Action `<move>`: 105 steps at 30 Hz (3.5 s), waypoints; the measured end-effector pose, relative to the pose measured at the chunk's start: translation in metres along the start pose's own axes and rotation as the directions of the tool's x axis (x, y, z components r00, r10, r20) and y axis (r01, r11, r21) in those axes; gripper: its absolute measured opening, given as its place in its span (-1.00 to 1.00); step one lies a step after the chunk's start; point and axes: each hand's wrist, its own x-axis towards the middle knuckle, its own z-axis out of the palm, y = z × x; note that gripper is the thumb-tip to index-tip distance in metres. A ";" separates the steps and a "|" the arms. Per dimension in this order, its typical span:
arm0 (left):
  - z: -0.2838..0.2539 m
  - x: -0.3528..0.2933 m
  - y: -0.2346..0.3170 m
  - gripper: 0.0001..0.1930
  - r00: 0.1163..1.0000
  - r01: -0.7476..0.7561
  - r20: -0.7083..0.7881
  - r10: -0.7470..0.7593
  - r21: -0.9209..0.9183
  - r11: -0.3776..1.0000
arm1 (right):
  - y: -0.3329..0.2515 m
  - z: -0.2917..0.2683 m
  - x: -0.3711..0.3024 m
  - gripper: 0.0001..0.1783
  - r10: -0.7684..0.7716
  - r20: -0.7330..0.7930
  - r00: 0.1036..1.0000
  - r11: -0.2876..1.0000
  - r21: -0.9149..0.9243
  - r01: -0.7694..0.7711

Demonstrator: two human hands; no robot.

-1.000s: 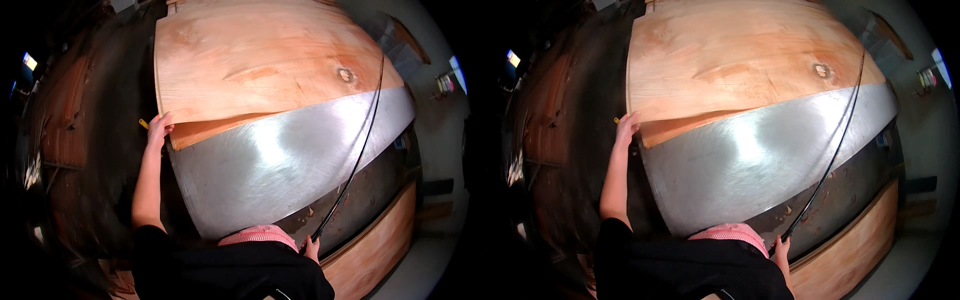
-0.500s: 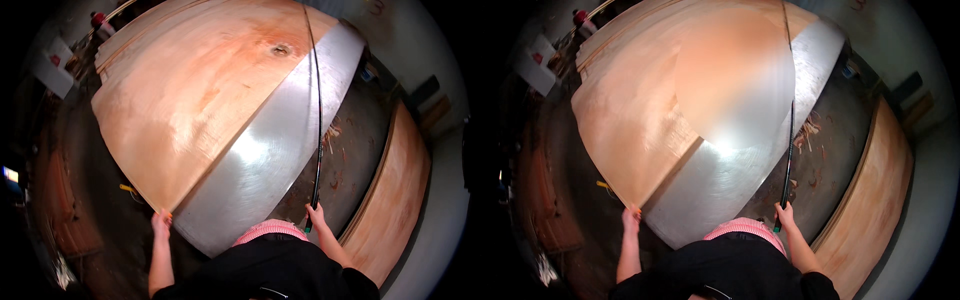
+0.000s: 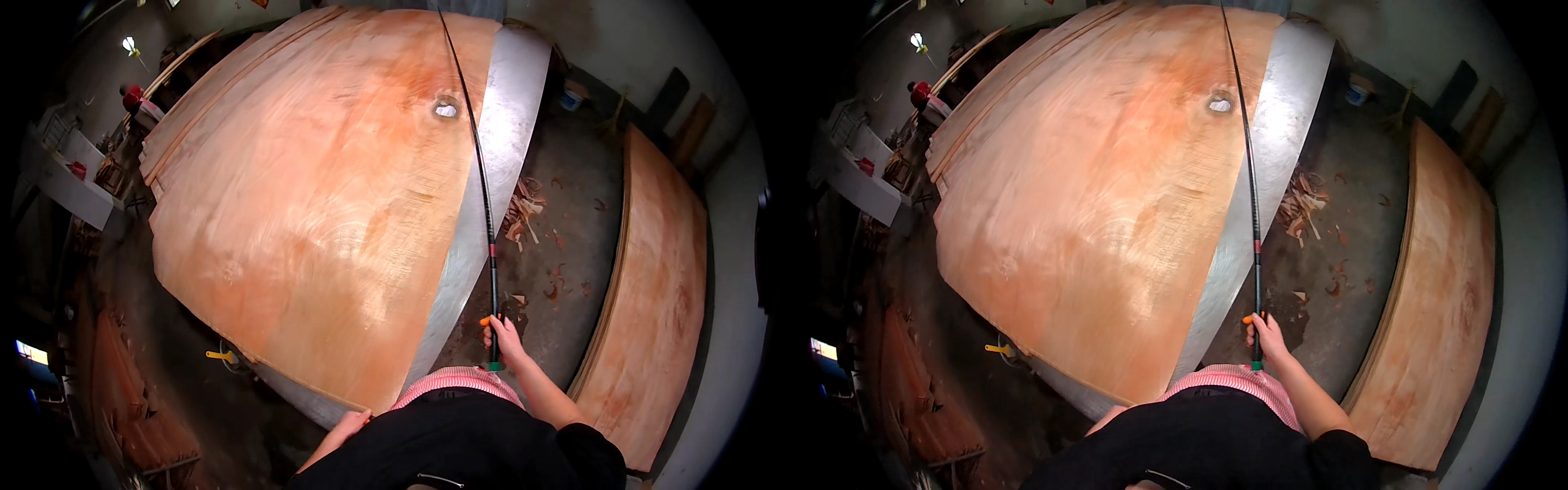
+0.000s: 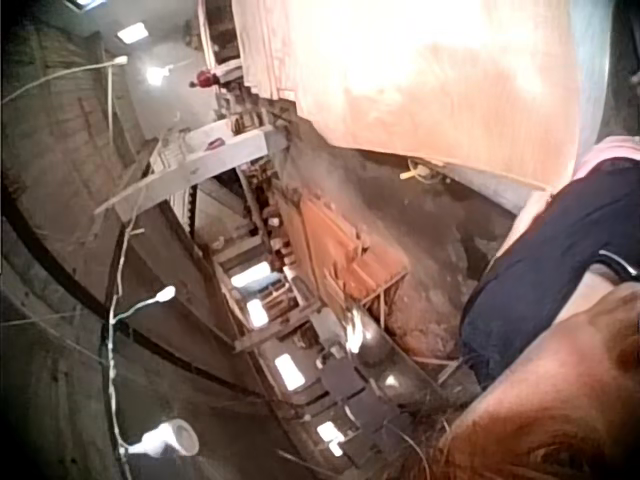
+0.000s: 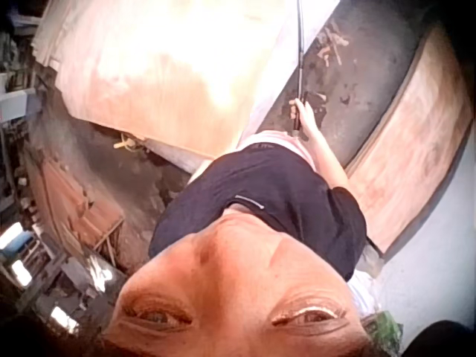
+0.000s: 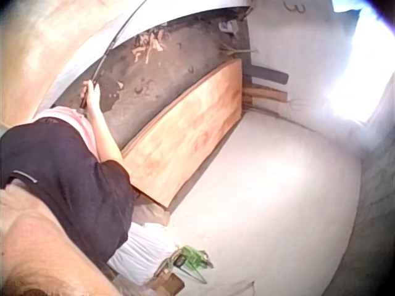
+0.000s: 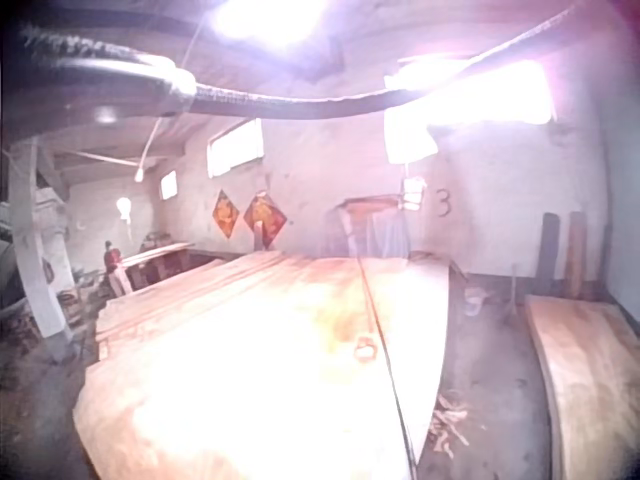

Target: The person cuts large sheets of wood veneer using a utility knife and a long metal straightedge. They measure and mark the veneer, then slice along the straightedge to create straight cuts. The person also uses a smaller template to cut out specific curved shapes from the veneer sheets.

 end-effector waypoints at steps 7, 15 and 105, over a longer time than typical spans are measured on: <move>0.006 0.009 0.163 -0.58 0.877 -0.456 -0.009 0.481 -0.332 0.826 | 0.007 0.076 0.016 -0.75 -0.011 0.377 0.926 0.902 -0.397 0.172; -0.100 0.061 0.158 -0.67 0.842 -0.489 -0.363 0.399 -0.201 0.849 | 0.001 0.053 0.021 -0.54 -0.098 0.559 0.824 0.377 -0.745 0.550; 0.094 0.365 0.690 -0.74 0.650 -0.757 -0.461 -0.604 -0.466 -0.458 | -0.512 -0.111 0.851 -0.76 0.101 -0.007 0.995 0.965 -0.241 -0.100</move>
